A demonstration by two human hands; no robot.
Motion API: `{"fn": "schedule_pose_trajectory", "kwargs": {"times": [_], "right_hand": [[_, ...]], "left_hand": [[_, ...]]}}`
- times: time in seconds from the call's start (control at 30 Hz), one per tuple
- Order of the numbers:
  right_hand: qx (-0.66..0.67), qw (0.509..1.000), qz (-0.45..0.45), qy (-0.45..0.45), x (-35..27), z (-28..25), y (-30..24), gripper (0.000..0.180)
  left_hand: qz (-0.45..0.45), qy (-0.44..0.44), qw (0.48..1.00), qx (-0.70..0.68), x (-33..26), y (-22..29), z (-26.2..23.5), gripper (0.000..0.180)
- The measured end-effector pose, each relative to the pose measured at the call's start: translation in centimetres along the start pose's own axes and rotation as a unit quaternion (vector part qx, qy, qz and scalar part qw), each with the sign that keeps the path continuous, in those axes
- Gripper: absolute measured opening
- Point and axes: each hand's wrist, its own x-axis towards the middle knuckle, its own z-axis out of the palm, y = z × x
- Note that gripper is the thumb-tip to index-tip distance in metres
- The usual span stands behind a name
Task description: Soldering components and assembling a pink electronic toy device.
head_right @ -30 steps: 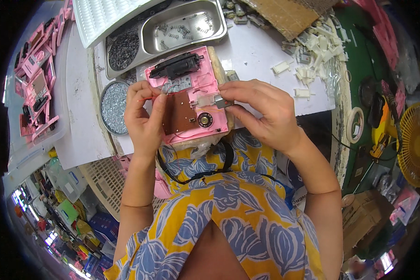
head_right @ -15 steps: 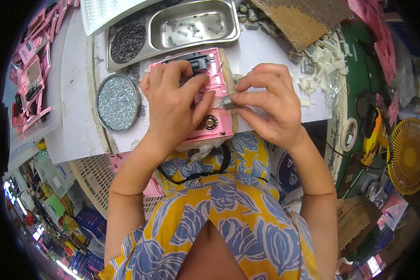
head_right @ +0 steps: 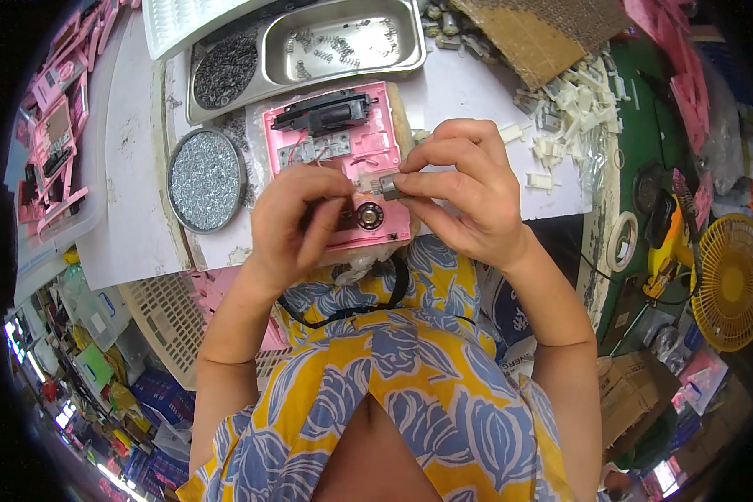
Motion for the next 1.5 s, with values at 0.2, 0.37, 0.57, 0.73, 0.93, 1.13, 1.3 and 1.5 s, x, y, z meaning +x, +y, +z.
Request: {"fn": "schedule_pose_trajectory", "kwargs": {"times": [0.2, 0.37, 0.57, 0.73, 0.93, 1.13, 1.3, 1.5], "right_hand": [[-0.014, 1.000, -0.001, -0.017, 0.6, 0.6, -0.2, 0.037], [-0.020, 0.999, 0.006, -0.028, 0.7, 0.5, -0.5, 0.037], [-0.022, 1.000, 0.000, -0.022, 0.7, 0.6, -0.7, 0.036], [-0.018, 1.000, -0.008, -0.020, 0.9, 0.7, -0.7, 0.035], [-0.016, 1.000, -0.014, -0.021, 1.0, 0.7, -0.9, 0.035], [-0.017, 1.000, -0.017, -0.017, 1.0, 0.8, -1.0, 0.035], [-0.016, 1.000, -0.021, -0.015, 1.1, 0.9, -0.9, 0.034], [0.000, 0.999, 0.025, -0.034, 1.2, 0.5, 0.1, 0.033]], "left_hand": [[-0.015, 0.023, 1.000, -0.007, 0.4, 0.6, 0.7, 0.023], [0.018, 0.028, 0.999, 0.014, 0.6, 0.3, 0.9, 0.023], [0.096, 0.015, 0.993, 0.070, 1.0, 0.4, 0.5, 0.026], [0.069, 0.024, 0.995, 0.065, 0.3, 0.2, 0.6, 0.026], [-0.018, 0.054, 0.998, 0.013, 0.3, 1.1, 0.9, 0.022], [0.017, 0.049, 0.999, 0.015, 0.2, 0.8, 0.8, 0.023], [0.039, 0.057, 0.997, 0.018, 0.1, 0.3, 0.8, 0.023], [-0.163, 0.073, 0.973, -0.144, -0.8, 1.6, 0.2, 0.024]]}}
